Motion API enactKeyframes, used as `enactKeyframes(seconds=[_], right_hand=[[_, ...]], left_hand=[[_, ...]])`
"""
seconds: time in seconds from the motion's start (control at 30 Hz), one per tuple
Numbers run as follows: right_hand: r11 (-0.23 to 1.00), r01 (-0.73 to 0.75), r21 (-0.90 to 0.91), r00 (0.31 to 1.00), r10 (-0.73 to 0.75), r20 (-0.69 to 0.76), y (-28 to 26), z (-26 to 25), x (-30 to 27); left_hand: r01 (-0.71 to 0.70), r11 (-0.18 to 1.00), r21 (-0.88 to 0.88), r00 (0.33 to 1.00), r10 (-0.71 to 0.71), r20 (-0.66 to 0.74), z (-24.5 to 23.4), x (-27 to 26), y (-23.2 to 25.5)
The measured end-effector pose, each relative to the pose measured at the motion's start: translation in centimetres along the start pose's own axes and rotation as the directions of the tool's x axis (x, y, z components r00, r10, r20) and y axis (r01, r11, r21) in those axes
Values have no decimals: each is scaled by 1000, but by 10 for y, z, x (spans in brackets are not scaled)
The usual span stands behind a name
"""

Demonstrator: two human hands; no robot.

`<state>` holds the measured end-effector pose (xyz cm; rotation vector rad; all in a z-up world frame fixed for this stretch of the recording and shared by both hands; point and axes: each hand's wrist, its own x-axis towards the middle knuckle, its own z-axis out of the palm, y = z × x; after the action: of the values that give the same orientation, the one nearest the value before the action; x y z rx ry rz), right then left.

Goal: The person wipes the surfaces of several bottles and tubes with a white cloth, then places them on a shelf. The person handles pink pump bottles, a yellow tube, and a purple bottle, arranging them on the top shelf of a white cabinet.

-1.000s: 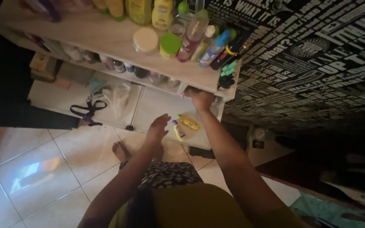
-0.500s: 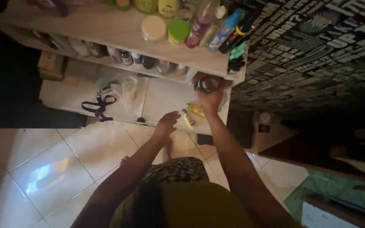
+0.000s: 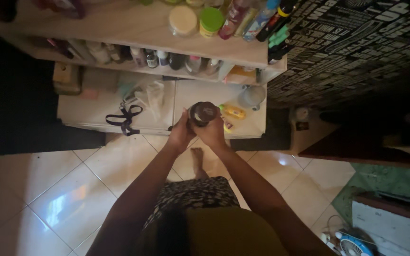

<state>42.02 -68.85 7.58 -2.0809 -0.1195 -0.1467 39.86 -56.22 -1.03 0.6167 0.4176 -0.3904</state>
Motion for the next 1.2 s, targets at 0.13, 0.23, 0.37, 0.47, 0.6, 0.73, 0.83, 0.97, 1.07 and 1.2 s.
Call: enactKeyframes(seconds=[0.13, 0.23, 0.37, 0.47, 0.6, 0.73, 0.83, 0.97, 1.07, 1.2], right_hand=[[998, -44, 54, 995, 39, 88, -10, 9, -6], [992, -103, 71, 990, 96, 101, -8, 27, -13], [969, -205, 141, 971, 183, 156, 17, 51, -25], [966, -147, 211, 986, 127, 104, 41, 71, -23], [928, 58, 369, 996, -81, 46, 64, 93, -10], [965, 181, 190, 980, -192, 43, 68, 95, 5], [994, 28, 104, 983, -46, 176, 59, 90, 15], [994, -86, 70, 982, 73, 173, 55, 89, 12], [984, -137, 110, 975, 115, 188, 75, 92, 9], [994, 8, -109, 985, 11, 171, 127, 100, 2]], left_hand=[[50, 988, 149, 996, -39, -74, 9, -18, 22], [76, 957, 282, 983, -23, -185, -2, -12, 23], [104, 964, 245, 951, -24, -308, -32, -1, 7], [85, 894, 440, 932, 85, -353, -57, 20, -12], [66, 839, 540, 896, 188, -402, -74, 54, -29], [26, 844, 536, 903, 210, -374, -76, 63, -29], [110, 742, 661, 858, 264, -440, -83, 70, -28], [16, 745, 666, 812, 379, -444, -93, 81, -42], [69, 690, 721, 789, 405, -463, -89, 80, -44], [53, 657, 752, 764, 459, -454, -84, 74, -49]])
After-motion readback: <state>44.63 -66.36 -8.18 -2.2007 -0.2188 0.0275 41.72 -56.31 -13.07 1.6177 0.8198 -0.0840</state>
